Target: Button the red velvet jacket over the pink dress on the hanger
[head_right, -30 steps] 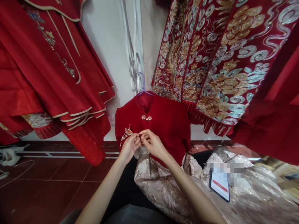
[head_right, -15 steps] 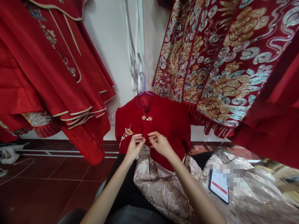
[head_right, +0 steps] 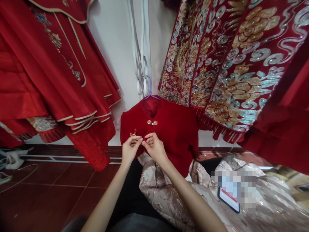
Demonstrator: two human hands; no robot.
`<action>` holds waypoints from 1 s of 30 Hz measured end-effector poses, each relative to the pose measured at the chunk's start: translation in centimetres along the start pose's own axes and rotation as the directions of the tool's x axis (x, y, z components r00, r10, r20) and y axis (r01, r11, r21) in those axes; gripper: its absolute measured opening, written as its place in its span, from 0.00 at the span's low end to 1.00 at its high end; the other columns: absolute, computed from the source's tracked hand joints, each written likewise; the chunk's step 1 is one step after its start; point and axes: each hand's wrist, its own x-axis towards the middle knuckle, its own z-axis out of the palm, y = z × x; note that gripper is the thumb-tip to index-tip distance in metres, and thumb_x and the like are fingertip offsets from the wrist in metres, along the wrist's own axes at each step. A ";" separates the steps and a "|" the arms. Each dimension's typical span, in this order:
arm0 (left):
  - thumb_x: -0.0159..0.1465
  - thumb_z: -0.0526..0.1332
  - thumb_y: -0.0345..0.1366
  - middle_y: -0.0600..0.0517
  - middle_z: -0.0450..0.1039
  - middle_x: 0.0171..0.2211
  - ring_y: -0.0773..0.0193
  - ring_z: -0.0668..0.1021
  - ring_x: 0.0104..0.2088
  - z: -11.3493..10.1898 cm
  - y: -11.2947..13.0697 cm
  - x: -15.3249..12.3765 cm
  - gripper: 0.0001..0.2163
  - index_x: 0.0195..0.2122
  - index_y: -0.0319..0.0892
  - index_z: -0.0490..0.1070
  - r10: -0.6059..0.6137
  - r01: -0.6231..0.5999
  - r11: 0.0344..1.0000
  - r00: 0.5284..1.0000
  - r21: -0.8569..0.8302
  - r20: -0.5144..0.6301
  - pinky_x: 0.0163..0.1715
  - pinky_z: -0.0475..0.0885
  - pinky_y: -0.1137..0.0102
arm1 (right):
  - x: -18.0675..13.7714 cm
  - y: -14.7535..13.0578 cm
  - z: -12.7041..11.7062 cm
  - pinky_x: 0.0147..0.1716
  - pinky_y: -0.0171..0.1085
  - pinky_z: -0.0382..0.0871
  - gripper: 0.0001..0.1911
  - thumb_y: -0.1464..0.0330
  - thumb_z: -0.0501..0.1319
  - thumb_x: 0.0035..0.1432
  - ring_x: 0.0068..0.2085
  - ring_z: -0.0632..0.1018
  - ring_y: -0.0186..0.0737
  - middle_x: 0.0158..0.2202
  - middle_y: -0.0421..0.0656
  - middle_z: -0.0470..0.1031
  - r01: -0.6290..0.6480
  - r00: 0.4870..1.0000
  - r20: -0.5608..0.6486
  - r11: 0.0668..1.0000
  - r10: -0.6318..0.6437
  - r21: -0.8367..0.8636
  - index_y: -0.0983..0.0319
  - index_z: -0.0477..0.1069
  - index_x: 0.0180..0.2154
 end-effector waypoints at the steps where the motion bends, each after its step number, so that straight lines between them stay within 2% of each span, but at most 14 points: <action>1: 0.52 0.67 0.40 0.48 0.74 0.39 0.62 0.76 0.37 -0.3 -0.4 0.4 0.14 0.39 0.41 0.74 0.057 -0.053 0.996 0.996 0.065 -0.072 0.39 0.73 0.67 | 0.1 -0.1 0.0 0.31 0.34 0.73 0.14 0.65 0.64 0.51 0.29 0.75 0.34 0.29 0.39 0.72 0.006 1.000 0.004 1.000 -0.006 -0.016 0.60 0.67 0.40; 3: 0.50 0.69 0.37 0.47 0.71 0.43 0.62 0.75 0.41 -0.8 -1.4 1.4 0.18 0.43 0.42 0.71 0.125 -0.100 0.985 0.976 0.141 -0.176 0.40 0.72 0.67 | 0.3 -0.3 0.0 0.32 0.34 0.73 0.12 0.66 0.62 0.53 0.30 0.76 0.34 0.29 0.39 0.73 0.002 0.999 0.044 0.999 0.000 -0.041 0.60 0.71 0.41; 4: 0.50 0.69 0.36 0.46 0.71 0.43 0.63 0.74 0.41 -1.0 -1.9 1.9 0.19 0.43 0.42 0.70 0.122 -0.098 0.986 0.975 0.134 -0.185 0.41 0.71 0.67 | 0.4 -0.4 -0.1 0.33 0.34 0.73 0.11 0.66 0.62 0.53 0.31 0.77 0.34 0.30 0.39 0.74 -0.004 0.997 0.075 0.999 0.008 -0.052 0.59 0.73 0.40; 8: 0.49 0.67 0.31 0.49 0.73 0.34 0.64 0.76 0.36 -1.5 -3.2 3.5 0.16 0.40 0.39 0.69 0.009 -0.011 0.999 0.998 -0.033 -0.055 0.40 0.71 0.67 | 0.9 -0.7 -0.5 0.37 0.35 0.74 0.09 0.68 0.61 0.55 0.35 0.79 0.36 0.35 0.41 0.78 0.011 0.986 0.165 0.997 0.001 -0.072 0.57 0.77 0.39; 11: 0.47 0.67 0.29 0.49 0.75 0.32 0.65 0.78 0.35 -1.6 -3.0 3.7 0.15 0.37 0.38 0.70 -0.060 0.061 0.985 0.998 -0.160 0.009 0.43 0.72 0.65 | 1.7 -1.1 -0.5 0.38 0.35 0.74 0.10 0.68 0.61 0.56 0.35 0.79 0.35 0.39 0.42 0.78 0.084 0.993 0.088 0.992 -0.076 -0.094 0.57 0.77 0.40; 14: 0.46 0.67 0.29 0.48 0.76 0.34 0.63 0.78 0.37 -1.6 -2.3 3.5 0.16 0.37 0.38 0.70 -0.069 0.072 0.971 0.997 -0.228 0.023 0.45 0.72 0.63 | 2.9 -1.3 0.0 0.36 0.34 0.74 0.10 0.68 0.60 0.56 0.34 0.79 0.35 0.40 0.42 0.77 0.150 0.989 0.033 0.979 -0.147 -0.137 0.57 0.77 0.40; 24: 0.49 0.67 0.31 0.45 0.78 0.35 0.62 0.79 0.37 -1.4 -1.2 3.5 0.13 0.36 0.36 0.74 -0.053 0.057 0.978 0.998 -0.202 0.025 0.47 0.72 0.62 | 5.1 -0.4 1.9 0.40 0.36 0.74 0.10 0.70 0.59 0.57 0.34 0.79 0.35 0.39 0.42 0.77 0.232 0.973 0.046 0.945 -0.227 -0.232 0.58 0.77 0.40; 30: 0.50 0.68 0.35 0.45 0.79 0.34 0.61 0.80 0.36 -1.0 -1.3 3.6 0.12 0.34 0.36 0.75 -0.058 0.050 0.980 0.998 -0.195 -0.035 0.46 0.72 0.62 | 4.7 0.0 2.3 0.36 0.35 0.76 0.11 0.68 0.59 0.58 0.35 0.78 0.36 0.40 0.44 0.76 0.236 0.971 0.023 0.951 -0.236 -0.198 0.59 0.77 0.41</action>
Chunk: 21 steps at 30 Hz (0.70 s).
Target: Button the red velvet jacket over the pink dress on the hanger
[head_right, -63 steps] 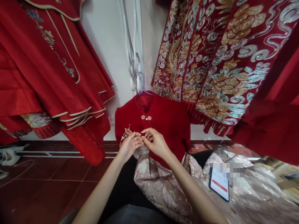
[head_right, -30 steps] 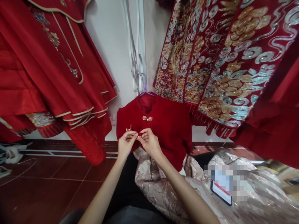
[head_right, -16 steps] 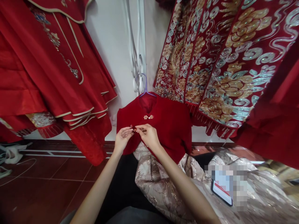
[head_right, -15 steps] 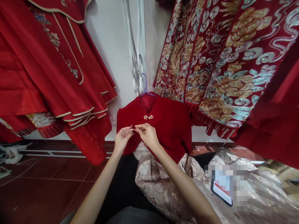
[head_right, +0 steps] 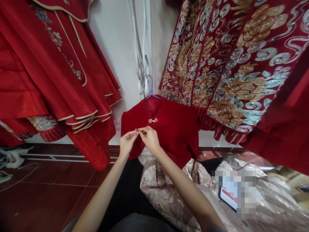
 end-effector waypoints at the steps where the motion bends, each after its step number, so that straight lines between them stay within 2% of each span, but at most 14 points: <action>1: 0.50 0.68 0.35 0.45 0.79 0.34 0.61 0.80 0.37 0.0 -0.1 0.1 0.11 0.34 0.36 0.76 -0.001 0.001 1.000 1.000 0.003 0.003 0.46 0.72 0.62 | -0.1 0.0 0.1 0.36 0.35 0.76 0.11 0.67 0.59 0.58 0.35 0.78 0.36 0.40 0.44 0.75 -0.007 1.000 -0.007 1.000 0.007 0.005 0.59 0.77 0.41; 4: 0.50 0.68 0.36 0.46 0.79 0.34 0.61 0.79 0.37 -0.3 -0.3 0.4 0.11 0.33 0.37 0.76 0.001 -0.001 1.000 0.999 0.012 0.038 0.47 0.72 0.62 | -0.2 0.1 0.3 0.36 0.35 0.77 0.10 0.67 0.58 0.58 0.35 0.78 0.36 0.39 0.44 0.75 -0.022 0.999 -0.024 1.000 0.023 0.021 0.59 0.77 0.40; 6: 0.51 0.68 0.37 0.46 0.79 0.34 0.61 0.79 0.37 -0.7 -0.3 0.7 0.11 0.32 0.37 0.75 0.009 -0.011 1.000 0.995 0.015 0.099 0.46 0.72 0.62 | -0.2 0.2 0.3 0.37 0.36 0.76 0.10 0.67 0.58 0.58 0.36 0.79 0.37 0.39 0.44 0.76 -0.017 0.999 -0.027 1.000 0.018 0.023 0.59 0.77 0.39; 10: 0.55 0.65 0.39 0.47 0.77 0.36 0.62 0.78 0.39 -2.1 -0.2 0.7 0.10 0.35 0.39 0.73 0.042 -0.058 0.996 0.977 0.071 0.209 0.46 0.71 0.64 | -0.4 0.7 -0.8 0.41 0.38 0.75 0.09 0.65 0.57 0.60 0.37 0.80 0.37 0.38 0.41 0.78 -0.055 0.997 0.059 0.995 0.050 0.088 0.58 0.73 0.40; 13: 0.58 0.62 0.38 0.47 0.76 0.39 0.62 0.77 0.41 -3.4 -0.9 -0.2 0.08 0.37 0.41 0.71 0.070 -0.099 0.981 0.983 0.169 0.170 0.47 0.69 0.64 | -1.3 1.3 -2.9 0.33 0.35 0.75 0.09 0.65 0.58 0.59 0.31 0.80 0.36 0.34 0.42 0.79 -0.185 0.976 0.133 0.981 0.175 0.065 0.60 0.71 0.40; 17: 0.61 0.58 0.38 0.48 0.75 0.38 0.62 0.77 0.41 -5.0 -2.8 -2.3 0.08 0.38 0.41 0.70 0.021 -0.044 0.964 0.996 0.262 0.092 0.47 0.68 0.64 | -3.6 2.3 -5.6 0.28 0.34 0.70 0.02 0.68 0.62 0.53 0.28 0.78 0.37 0.27 0.41 0.78 -0.210 0.935 0.238 0.952 0.262 -0.224 0.59 0.73 0.30; 19: 0.61 0.57 0.39 0.48 0.74 0.38 0.63 0.77 0.39 -5.4 -3.8 -3.4 0.08 0.37 0.41 0.70 -0.013 0.004 0.967 0.999 0.255 0.033 0.45 0.69 0.64 | -4.7 3.1 -5.8 0.28 0.33 0.68 0.02 0.69 0.65 0.49 0.28 0.77 0.38 0.26 0.41 0.77 -0.221 0.911 0.283 0.934 0.301 -0.282 0.59 0.73 0.28; 21: 0.61 0.57 0.39 0.48 0.74 0.37 0.63 0.76 0.37 -5.5 -4.7 -4.2 0.08 0.37 0.40 0.69 -0.034 0.032 0.971 0.999 0.238 0.001 0.43 0.70 0.65 | -5.4 3.9 -5.0 0.28 0.32 0.67 0.08 0.72 0.68 0.43 0.29 0.77 0.37 0.26 0.40 0.77 -0.255 0.889 0.304 0.922 0.342 -0.293 0.61 0.73 0.30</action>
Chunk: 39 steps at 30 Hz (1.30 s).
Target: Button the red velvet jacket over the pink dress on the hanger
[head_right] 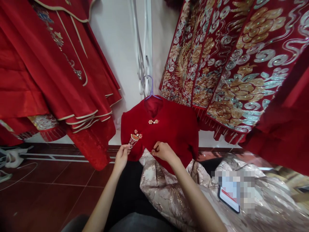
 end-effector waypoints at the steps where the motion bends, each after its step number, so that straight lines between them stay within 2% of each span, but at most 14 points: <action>1: 0.60 0.58 0.39 0.48 0.74 0.37 0.64 0.76 0.37 0.2 -0.3 -0.4 0.08 0.37 0.40 0.69 -0.009 0.008 1.000 1.000 -0.012 -0.004 0.41 0.71 0.66 | 0.1 0.2 0.7 0.29 0.31 0.66 0.12 0.73 0.68 0.40 0.29 0.77 0.36 0.27 0.40 0.77 -0.018 1.000 0.007 1.000 0.018 0.002 0.61 0.72 0.31; 3: 0.57 0.61 0.38 0.49 0.74 0.35 0.64 0.77 0.34 0.6 -0.6 -1.1 0.10 0.38 0.40 0.67 -0.027 0.027 0.998 1.000 -0.048 -0.014 0.38 0.72 0.67 | 0.6 0.2 2.0 0.29 0.30 0.66 0.15 0.75 0.69 0.38 0.30 0.77 0.35 0.28 0.41 0.76 -0.063 0.998 0.010 0.998 0.063 0.003 0.63 0.71 0.32; 6: 0.53 0.64 0.36 0.51 0.73 0.31 0.66 0.77 0.31 1.3 -0.3 -2.1 0.14 0.39 0.41 0.65 -0.055 0.055 0.992 0.998 -0.116 -0.002 0.35 0.73 0.68 | 1.1 -0.2 3.0 0.29 0.30 0.66 0.15 0.74 0.69 0.38 0.31 0.77 0.36 0.29 0.42 0.77 -0.141 0.990 0.018 0.990 0.140 0.011 0.64 0.72 0.33; 9: 0.51 0.66 0.35 0.51 0.73 0.31 0.65 0.78 0.32 1.6 0.6 -2.9 0.13 0.37 0.40 0.67 -0.033 0.040 0.994 0.997 -0.105 0.064 0.36 0.74 0.68 | 1.1 -0.3 2.2 0.28 0.31 0.67 0.13 0.73 0.70 0.36 0.29 0.77 0.37 0.27 0.43 0.77 -0.191 0.979 0.072 0.981 0.189 0.022 0.64 0.74 0.29; 12: 0.54 0.65 0.35 0.50 0.74 0.32 0.65 0.78 0.33 1.4 1.6 -3.5 0.10 0.36 0.40 0.69 0.022 -0.021 1.000 0.999 -0.016 0.040 0.38 0.74 0.68 | 0.7 -0.2 0.2 0.24 0.31 0.68 0.12 0.72 0.70 0.36 0.25 0.77 0.37 0.24 0.43 0.77 -0.234 0.966 0.136 0.968 0.220 0.091 0.65 0.74 0.28; 16: 0.56 0.63 0.36 0.50 0.74 0.34 0.65 0.77 0.35 1.1 2.2 -3.9 0.07 0.35 0.41 0.71 0.155 -0.155 0.977 0.988 0.147 0.011 0.41 0.74 0.68 | -0.5 -0.9 -2.9 0.27 0.33 0.73 0.11 0.68 0.69 0.38 0.26 0.78 0.37 0.25 0.44 0.79 -0.224 0.949 0.281 0.929 0.140 0.294 0.65 0.76 0.28; 18: 0.57 0.63 0.36 0.50 0.75 0.33 0.65 0.78 0.35 1.3 2.2 -4.0 0.07 0.35 0.41 0.71 0.164 -0.168 0.972 0.986 0.163 0.038 0.41 0.74 0.68 | -1.2 -1.8 -3.7 0.30 0.34 0.74 0.10 0.68 0.68 0.40 0.28 0.79 0.37 0.27 0.44 0.79 -0.195 0.932 0.357 0.906 0.053 0.375 0.65 0.76 0.29; 20: 0.56 0.63 0.35 0.50 0.75 0.32 0.65 0.78 0.34 1.7 2.2 -4.1 0.06 0.34 0.41 0.71 0.140 -0.147 0.980 0.988 0.135 0.065 0.40 0.74 0.68 | -1.5 -2.7 -3.6 0.32 0.35 0.74 0.10 0.69 0.66 0.42 0.29 0.79 0.37 0.28 0.44 0.80 -0.167 0.927 0.376 0.891 -0.004 0.422 0.65 0.77 0.30; 24: 0.56 0.63 0.34 0.50 0.76 0.33 0.64 0.79 0.35 2.8 2.3 -4.2 0.06 0.35 0.40 0.71 0.080 -0.088 0.993 0.990 0.074 0.116 0.39 0.75 0.69 | -1.1 -3.7 -1.1 0.30 0.33 0.73 0.08 0.72 0.65 0.44 0.27 0.78 0.36 0.25 0.43 0.79 -0.073 0.964 0.263 0.932 -0.025 0.355 0.66 0.77 0.31; 28: 0.56 0.63 0.33 0.48 0.76 0.34 0.64 0.79 0.36 3.3 2.1 -4.4 0.08 0.37 0.39 0.72 0.039 -0.046 0.997 0.995 0.067 0.097 0.40 0.75 0.68 | -0.2 -3.7 1.3 0.31 0.32 0.72 0.07 0.72 0.65 0.47 0.30 0.79 0.37 0.27 0.44 0.79 0.036 0.993 0.106 0.975 -0.061 0.220 0.65 0.78 0.31; 35: 0.54 0.65 0.34 0.47 0.78 0.34 0.63 0.80 0.35 3.5 1.8 -4.2 0.09 0.37 0.38 0.73 -0.022 0.024 0.999 0.997 -0.026 0.069 0.39 0.76 0.68 | 0.1 -3.9 2.2 0.36 0.32 0.73 0.05 0.73 0.64 0.49 0.33 0.80 0.36 0.31 0.45 0.80 0.076 0.997 -0.011 0.976 -0.076 0.203 0.64 0.77 0.32; 39: 0.53 0.66 0.33 0.46 0.79 0.33 0.62 0.80 0.34 3.7 1.9 -4.1 0.09 0.35 0.37 0.74 -0.042 0.044 0.998 0.998 -0.047 0.049 0.38 0.76 0.68 | 0.1 -3.7 2.3 0.36 0.33 0.74 0.05 0.73 0.65 0.49 0.32 0.80 0.36 0.30 0.44 0.80 0.099 0.995 -0.014 0.972 -0.098 0.212 0.64 0.77 0.32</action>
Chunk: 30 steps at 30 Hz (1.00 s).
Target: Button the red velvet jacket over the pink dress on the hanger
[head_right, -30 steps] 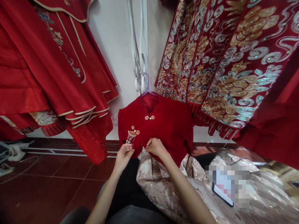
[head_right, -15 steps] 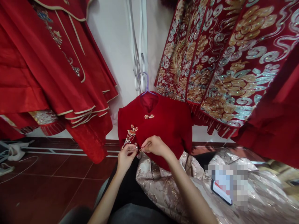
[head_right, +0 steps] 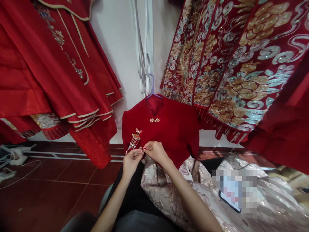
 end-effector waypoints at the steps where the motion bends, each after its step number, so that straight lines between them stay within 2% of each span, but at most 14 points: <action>1: 0.52 0.65 0.33 0.46 0.79 0.32 0.62 0.80 0.34 0.0 0.0 0.0 0.09 0.35 0.37 0.75 0.000 0.000 1.000 1.000 0.002 -0.004 0.38 0.76 0.68 | 0.0 0.0 0.0 0.36 0.33 0.74 0.05 0.72 0.65 0.49 0.32 0.80 0.37 0.31 0.44 0.80 0.004 1.000 0.004 1.000 -0.004 0.003 0.64 0.77 0.32; 8: 0.53 0.64 0.33 0.47 0.79 0.31 0.62 0.80 0.32 -0.4 0.2 0.3 0.07 0.33 0.38 0.75 0.014 -0.015 1.000 0.999 0.028 0.034 0.36 0.76 0.69 | 0.1 0.0 0.3 0.37 0.32 0.74 0.05 0.72 0.64 0.51 0.33 0.80 0.36 0.31 0.43 0.80 0.024 0.999 -0.047 0.999 -0.026 -0.042 0.64 0.77 0.33; 12: 0.55 0.62 0.34 0.48 0.78 0.32 0.63 0.80 0.34 -0.8 0.6 0.2 0.07 0.35 0.39 0.74 0.051 -0.061 0.993 0.994 0.102 0.098 0.35 0.75 0.69 | 0.1 0.3 -0.2 0.37 0.33 0.74 0.06 0.71 0.64 0.52 0.34 0.80 0.36 0.32 0.44 0.80 0.006 1.000 0.027 0.999 -0.005 -0.033 0.63 0.76 0.34; 15: 0.56 0.61 0.32 0.50 0.76 0.32 0.65 0.79 0.32 -1.1 1.0 0.0 0.09 0.39 0.40 0.73 0.105 -0.109 0.979 0.994 0.171 0.032 0.35 0.74 0.70 | 0.0 0.0 -1.7 0.31 0.32 0.76 0.06 0.70 0.62 0.54 0.31 0.80 0.36 0.32 0.44 0.79 -0.069 0.996 0.060 0.997 0.067 0.021 0.63 0.75 0.35; 18: 0.57 0.60 0.31 0.50 0.75 0.32 0.66 0.77 0.32 -1.7 1.3 -0.1 0.06 0.36 0.41 0.71 0.169 -0.144 0.964 0.981 0.223 -0.098 0.35 0.73 0.70 | -0.3 -0.6 -3.5 0.25 0.31 0.76 0.07 0.69 0.59 0.56 0.27 0.80 0.35 0.32 0.44 0.78 -0.147 0.989 -0.018 0.983 0.149 0.114 0.64 0.73 0.35; 20: 0.58 0.60 0.32 0.50 0.74 0.33 0.66 0.77 0.32 -2.0 1.5 -0.1 0.04 0.34 0.41 0.71 0.198 -0.166 0.956 0.973 0.241 -0.117 0.35 0.73 0.71 | -0.6 -1.0 -4.4 0.23 0.31 0.76 0.06 0.68 0.59 0.55 0.26 0.79 0.35 0.30 0.43 0.77 -0.166 0.984 -0.038 0.977 0.172 0.133 0.64 0.73 0.34; 25: 0.58 0.62 0.35 0.51 0.72 0.34 0.66 0.76 0.32 -1.7 1.7 -0.3 0.05 0.35 0.42 0.73 0.234 -0.237 0.908 0.971 0.345 0.050 0.35 0.73 0.70 | -1.0 -0.8 -4.0 0.21 0.31 0.72 0.08 0.66 0.62 0.54 0.24 0.78 0.36 0.28 0.44 0.78 -0.170 0.978 0.119 0.985 0.171 -0.012 0.64 0.73 0.34; 30: 0.61 0.60 0.36 0.48 0.72 0.37 0.62 0.76 0.38 -0.7 1.6 -0.9 0.07 0.39 0.43 0.73 0.266 -0.301 0.861 0.954 0.410 0.141 0.39 0.73 0.67 | -0.4 0.8 -1.6 0.30 0.32 0.71 0.09 0.65 0.66 0.49 0.31 0.80 0.38 0.30 0.45 0.79 -0.112 0.986 0.103 0.983 0.128 -0.147 0.63 0.75 0.33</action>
